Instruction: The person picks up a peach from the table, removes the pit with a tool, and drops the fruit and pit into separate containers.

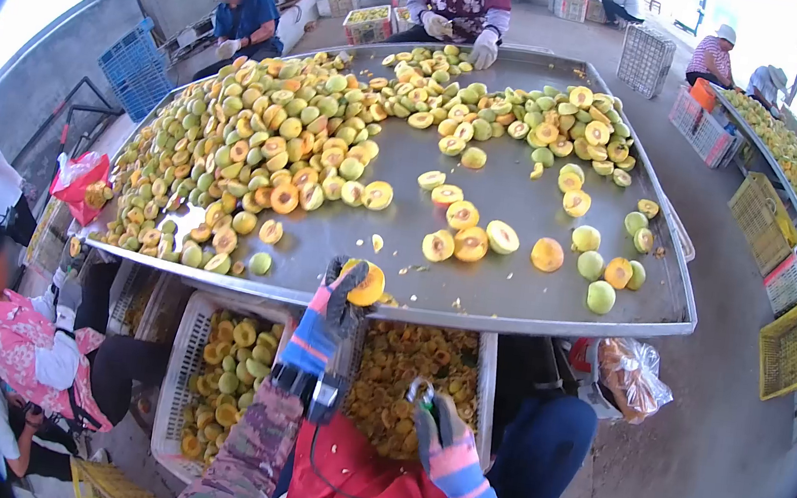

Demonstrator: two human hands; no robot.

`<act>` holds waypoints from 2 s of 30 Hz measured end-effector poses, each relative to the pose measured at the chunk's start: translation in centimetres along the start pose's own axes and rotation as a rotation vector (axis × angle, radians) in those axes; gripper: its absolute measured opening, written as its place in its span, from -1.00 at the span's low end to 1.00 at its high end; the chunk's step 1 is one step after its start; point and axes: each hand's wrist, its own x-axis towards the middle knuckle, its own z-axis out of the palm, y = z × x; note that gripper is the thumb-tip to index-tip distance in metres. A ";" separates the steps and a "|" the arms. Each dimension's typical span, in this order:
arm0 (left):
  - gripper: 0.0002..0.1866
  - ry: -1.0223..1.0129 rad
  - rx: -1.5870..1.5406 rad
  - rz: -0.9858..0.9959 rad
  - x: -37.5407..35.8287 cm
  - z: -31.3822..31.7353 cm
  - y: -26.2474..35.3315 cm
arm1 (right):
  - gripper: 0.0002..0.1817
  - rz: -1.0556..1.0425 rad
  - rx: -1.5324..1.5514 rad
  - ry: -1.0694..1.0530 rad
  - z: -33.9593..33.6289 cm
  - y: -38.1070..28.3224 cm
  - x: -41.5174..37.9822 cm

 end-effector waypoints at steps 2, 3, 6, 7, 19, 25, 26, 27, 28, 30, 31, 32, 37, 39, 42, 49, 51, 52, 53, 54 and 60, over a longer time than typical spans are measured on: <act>-0.69 -0.005 0.010 -0.008 -5.6 0.8 0.1 | -0.85 0.112 0.267 0.050 -0.7 -6.8 4.2; -0.69 -0.139 0.359 0.309 -7.8 1.1 0.1 | -0.86 0.046 0.155 0.039 0.0 -7.3 4.6; -0.69 -0.191 0.902 0.796 -13.4 1.5 0.1 | -0.85 0.024 0.013 0.033 1.5 -9.8 4.9; -0.70 -0.163 0.574 0.547 -14.9 2.8 0.3 | -0.85 0.038 -0.030 0.019 1.6 -10.4 4.8; -0.41 0.100 -0.027 0.423 -20.0 3.6 0.3 | -0.78 0.056 -0.017 -0.203 2.5 -12.5 1.5; -0.34 0.036 0.099 0.437 -20.4 4.8 1.7 | -0.75 0.024 0.390 -0.347 2.5 -9.8 0.8; -0.36 -0.024 0.217 0.500 -20.5 5.0 2.0 | -0.75 0.012 0.577 -0.414 2.6 -9.5 0.7; -0.38 -0.081 0.338 0.559 -20.6 4.9 2.2 | -0.75 0.014 0.580 -0.417 2.1 -9.6 1.0; -0.42 -0.101 0.330 0.506 -20.6 4.4 2.1 | -0.75 0.370 0.951 -0.613 1.2 -10.0 1.8; -0.45 -0.271 -0.091 0.299 -19.8 4.0 1.4 | -0.74 0.871 1.526 -1.041 0.7 -7.9 2.5; -0.46 -0.432 -0.514 0.081 -19.2 3.7 0.9 | -0.74 0.872 1.526 -1.043 0.7 -7.6 2.6; -0.48 -0.543 -0.536 0.087 -18.3 3.1 1.0 | -0.74 0.730 1.382 -1.079 0.5 -7.9 3.2; -0.56 -0.162 -0.436 0.078 -17.7 1.8 3.3 | -0.70 -0.327 0.450 -0.709 0.4 -5.5 1.6; -0.68 -0.151 -0.454 0.110 -17.4 0.8 3.7 | -0.73 -0.068 -0.506 -0.796 -1.5 -7.0 1.6; -0.78 -0.190 -0.554 0.164 -17.1 0.3 2.4 | -0.79 -0.005 -0.095 -0.506 -2.0 -9.7 3.0; -0.50 0.045 -0.145 0.397 -19.0 3.0 2.4 | -0.73 -0.026 -0.132 -0.220 2.6 -12.9 4.7; -0.48 0.115 0.033 0.464 -18.8 1.9 1.7 | -0.74 -0.069 -0.179 -0.310 3.5 -12.6 4.0; -0.47 0.060 -0.072 0.382 -18.9 1.6 1.6 | -0.74 -0.080 -0.183 -0.351 3.6 -12.6 3.8; -0.46 0.002 -0.174 0.301 -19.0 1.4 1.7 | -0.74 -0.089 -0.182 -0.352 3.7 -12.4 3.6; -0.46 -0.023 -0.117 0.339 -19.1 1.3 1.5 | -0.74 -0.107 -0.126 -0.372 3.8 -12.1 3.2; -0.41 -0.099 -0.246 0.175 -19.5 0.2 1.9 | -0.66 -0.029 0.500 -0.496 6.0 -9.0 1.8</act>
